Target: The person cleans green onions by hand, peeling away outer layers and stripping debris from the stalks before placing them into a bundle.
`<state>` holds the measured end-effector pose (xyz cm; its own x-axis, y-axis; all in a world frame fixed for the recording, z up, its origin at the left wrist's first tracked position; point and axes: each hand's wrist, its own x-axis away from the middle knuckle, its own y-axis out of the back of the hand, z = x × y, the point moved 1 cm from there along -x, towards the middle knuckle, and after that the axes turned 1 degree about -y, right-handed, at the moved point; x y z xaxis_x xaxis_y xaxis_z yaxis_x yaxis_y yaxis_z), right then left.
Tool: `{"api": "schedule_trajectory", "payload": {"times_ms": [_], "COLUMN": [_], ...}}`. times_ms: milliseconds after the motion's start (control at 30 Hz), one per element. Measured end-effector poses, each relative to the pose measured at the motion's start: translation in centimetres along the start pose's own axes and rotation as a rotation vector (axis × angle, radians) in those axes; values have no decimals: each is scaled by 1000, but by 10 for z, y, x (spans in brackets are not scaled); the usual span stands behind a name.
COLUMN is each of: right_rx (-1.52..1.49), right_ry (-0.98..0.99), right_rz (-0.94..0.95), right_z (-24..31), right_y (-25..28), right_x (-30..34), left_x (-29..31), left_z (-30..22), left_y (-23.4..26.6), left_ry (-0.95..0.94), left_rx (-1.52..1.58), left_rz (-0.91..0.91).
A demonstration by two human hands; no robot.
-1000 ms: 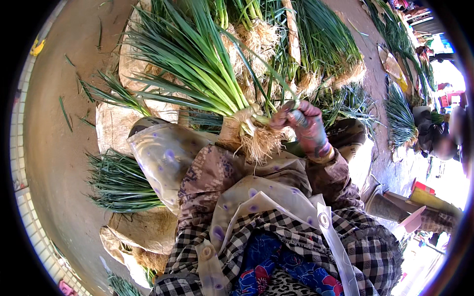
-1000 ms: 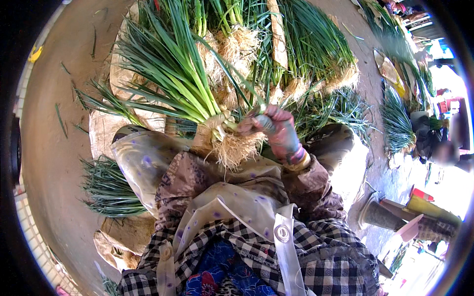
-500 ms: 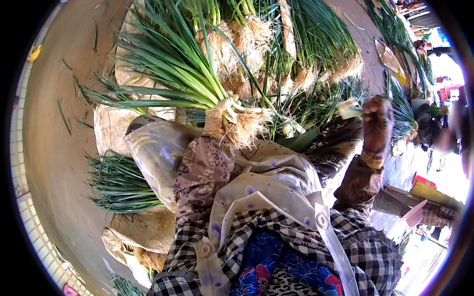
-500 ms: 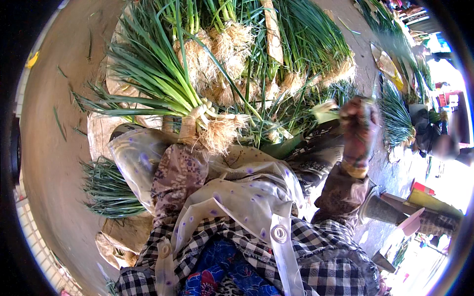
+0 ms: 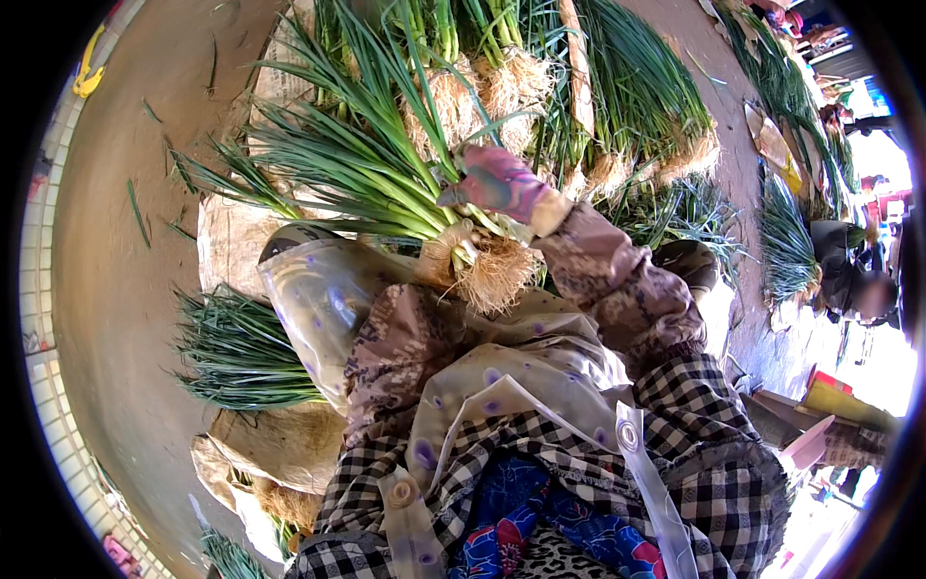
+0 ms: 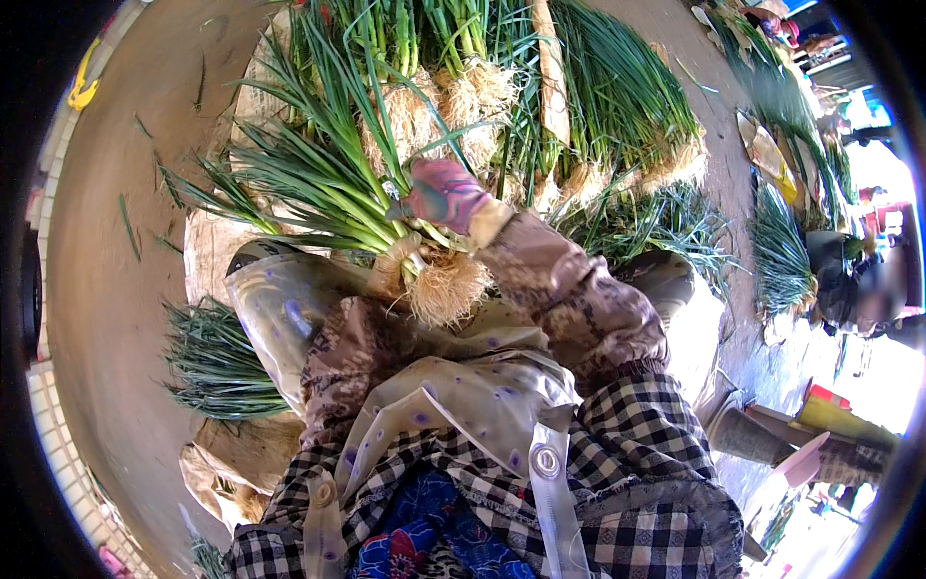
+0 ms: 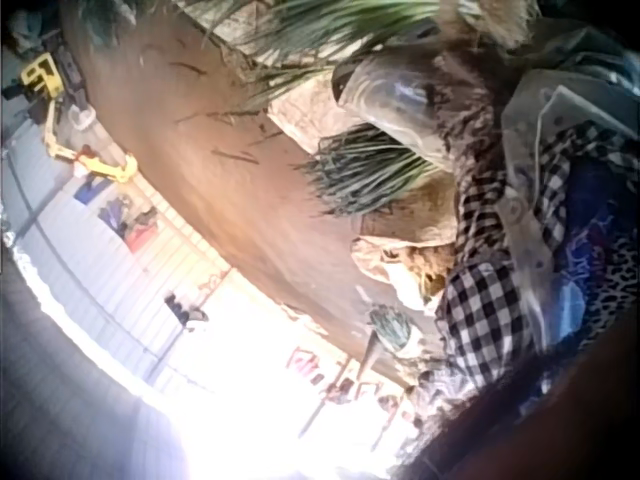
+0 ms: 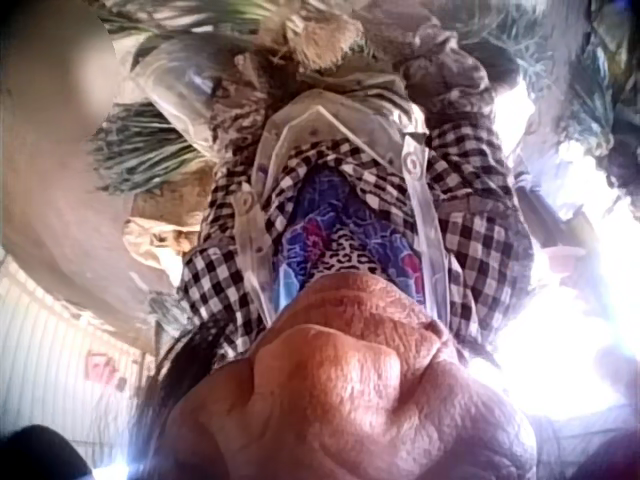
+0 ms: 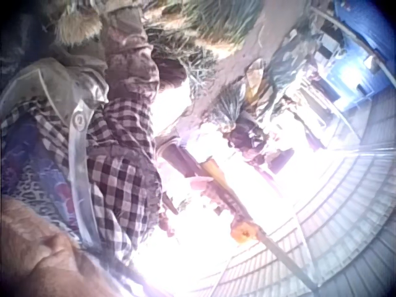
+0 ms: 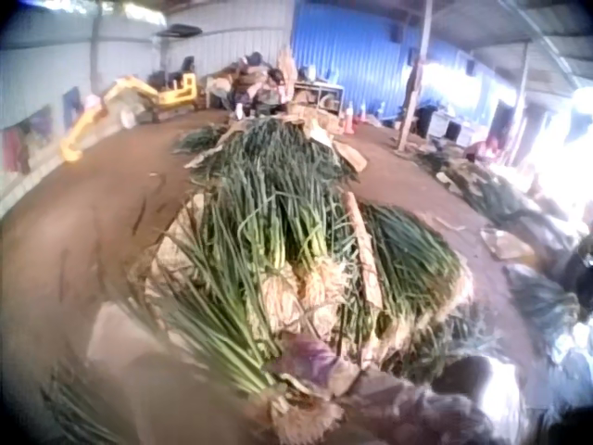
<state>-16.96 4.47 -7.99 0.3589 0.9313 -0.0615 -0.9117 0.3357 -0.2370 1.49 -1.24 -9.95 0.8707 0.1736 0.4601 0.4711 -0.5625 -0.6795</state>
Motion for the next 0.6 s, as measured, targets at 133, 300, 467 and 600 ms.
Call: {"api": "schedule_trajectory", "payload": {"times_ms": [133,300,467,600], "right_rx": [100,150,484,1762], "right_ry": [-280,-388,-431,-539], "right_rz": [21,98,105,209], "right_z": [3,97,66,75], "right_y": [-6,-38,-10,-56], "right_x": [-19,-17,-17,-9], "left_x": [4,13,-18,-22], "left_z": [9,2,26,56], "left_y": [1,-11,-8,6], "left_ry": [-166,-147,-53,-116], "left_rx": [168,265,-112,-260], "left_rz": [49,143,30,-95]}}
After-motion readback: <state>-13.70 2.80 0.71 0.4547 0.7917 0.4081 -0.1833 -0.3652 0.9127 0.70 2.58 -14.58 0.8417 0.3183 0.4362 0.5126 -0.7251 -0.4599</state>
